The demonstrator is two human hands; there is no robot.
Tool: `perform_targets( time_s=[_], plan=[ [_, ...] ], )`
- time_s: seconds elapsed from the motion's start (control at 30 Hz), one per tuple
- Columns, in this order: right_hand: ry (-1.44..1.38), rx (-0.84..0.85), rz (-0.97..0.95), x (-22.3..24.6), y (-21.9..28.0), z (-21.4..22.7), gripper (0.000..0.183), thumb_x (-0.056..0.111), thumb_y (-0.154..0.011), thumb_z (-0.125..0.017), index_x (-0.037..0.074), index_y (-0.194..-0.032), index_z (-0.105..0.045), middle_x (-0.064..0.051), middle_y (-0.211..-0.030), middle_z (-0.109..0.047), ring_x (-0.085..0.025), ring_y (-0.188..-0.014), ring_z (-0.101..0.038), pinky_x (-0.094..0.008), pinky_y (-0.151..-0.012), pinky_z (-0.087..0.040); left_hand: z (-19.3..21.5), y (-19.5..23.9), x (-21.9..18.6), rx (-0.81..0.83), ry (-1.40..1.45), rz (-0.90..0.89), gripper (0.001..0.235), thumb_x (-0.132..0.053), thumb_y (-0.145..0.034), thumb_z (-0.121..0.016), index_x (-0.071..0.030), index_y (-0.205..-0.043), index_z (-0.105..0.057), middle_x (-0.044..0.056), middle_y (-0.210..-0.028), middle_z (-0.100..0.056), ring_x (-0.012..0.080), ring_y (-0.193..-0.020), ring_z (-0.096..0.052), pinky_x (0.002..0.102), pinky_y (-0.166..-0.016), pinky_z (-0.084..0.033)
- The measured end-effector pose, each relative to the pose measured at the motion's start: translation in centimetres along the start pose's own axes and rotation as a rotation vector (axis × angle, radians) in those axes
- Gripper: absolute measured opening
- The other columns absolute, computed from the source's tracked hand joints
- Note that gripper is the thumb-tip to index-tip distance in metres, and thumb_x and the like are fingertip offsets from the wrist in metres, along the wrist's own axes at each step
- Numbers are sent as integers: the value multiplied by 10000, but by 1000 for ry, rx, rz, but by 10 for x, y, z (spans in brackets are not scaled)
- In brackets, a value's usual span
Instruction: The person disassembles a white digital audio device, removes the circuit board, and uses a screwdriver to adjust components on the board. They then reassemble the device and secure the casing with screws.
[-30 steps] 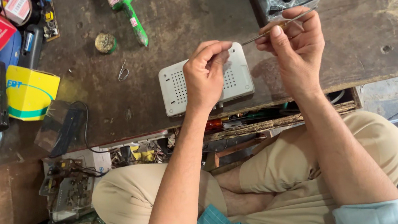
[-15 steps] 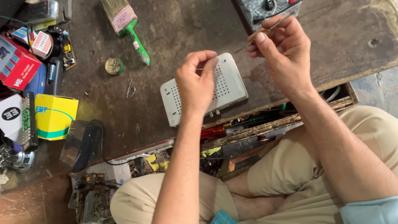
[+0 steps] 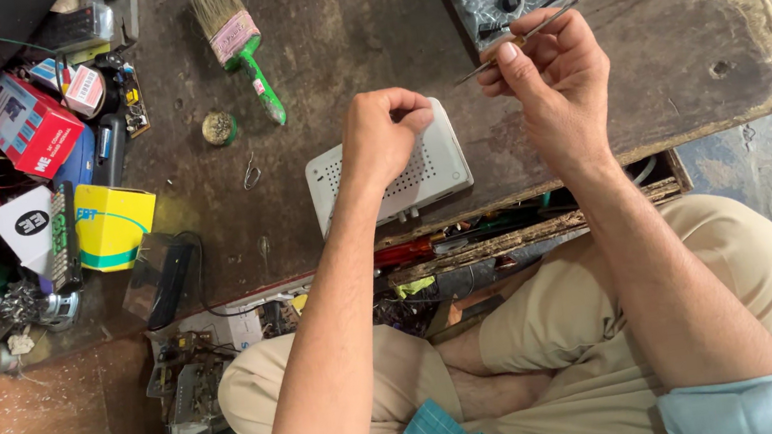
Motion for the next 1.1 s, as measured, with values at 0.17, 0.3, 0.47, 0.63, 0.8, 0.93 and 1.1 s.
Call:
perform_targets(
  time_s=[0.17,0.3,0.47,0.63,0.8,0.93,1.1],
  plan=[
    [17,-2,-5,3,1,0,171,30,-1146,-614,38,-1289,-519,-123,-1109,-719,-162,-962,-720,-317,-878,-633,6,0,-16,-66,-36,15,192,-94,-790,-821,-26,-960,-764,62,-805,-759,134,-727,-710,310,-676,-571],
    [33,-14,7,5,-2,6,169,21,-1159,-610,31,-1302,-519,-130,-1123,-722,-167,-966,-722,-324,-879,-638,3,54,-31,-159,30,122,160,-133,-944,-697,-76,-1089,-658,17,-821,-689,123,-725,-743,339,-588,-593],
    [102,-25,20,3,-3,13,113,62,-1214,-611,-16,-1288,-579,-66,-993,-678,-109,-828,-648,-278,-788,-597,-13,129,-54,-258,-177,-582,107,-15,-912,-737,-55,-972,-657,67,-882,-663,253,-849,-695,365,-736,-568],
    [137,26,7,4,0,8,202,124,-1231,-569,-27,-1352,-628,-11,-883,-622,-75,-755,-615,-253,-749,-593,1,114,-43,-327,-151,-544,97,-38,-933,-737,-63,-993,-664,68,-890,-672,254,-827,-701,370,-727,-575],
    [287,53,30,9,-2,-1,158,58,-1217,-601,-46,-1332,-626,-29,-948,-660,-88,-787,-643,-258,-756,-597,9,64,-24,-321,34,-330,201,-94,-897,-767,-57,-1070,-671,97,-933,-719,205,-786,-735,330,-671,-588],
    [443,154,33,12,-22,-18,169,-14,-1133,-626,-46,-1299,-614,-45,-1010,-689,-105,-852,-689,-257,-788,-603,3,43,6,-245,57,-247,270,-105,-873,-772,-16,-1108,-672,118,-885,-723,224,-779,-738,350,-669,-592],
    [480,384,54,4,-64,-40,134,-63,-1181,-660,-76,-1304,-607,-86,-1094,-718,-119,-947,-716,-262,-895,-625,1,44,13,-186,74,-349,215,-130,-898,-770,-1,-1064,-725,129,-988,-720,248,-828,-751,347,-699,-625]
  ],
)
Point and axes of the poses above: each hand's wrist, its own y-axis away from the middle knuckle, its own z-axis out of the back of the hand, x = y × z, the point moved 5 cm from there along -y, towards the middle knuckle
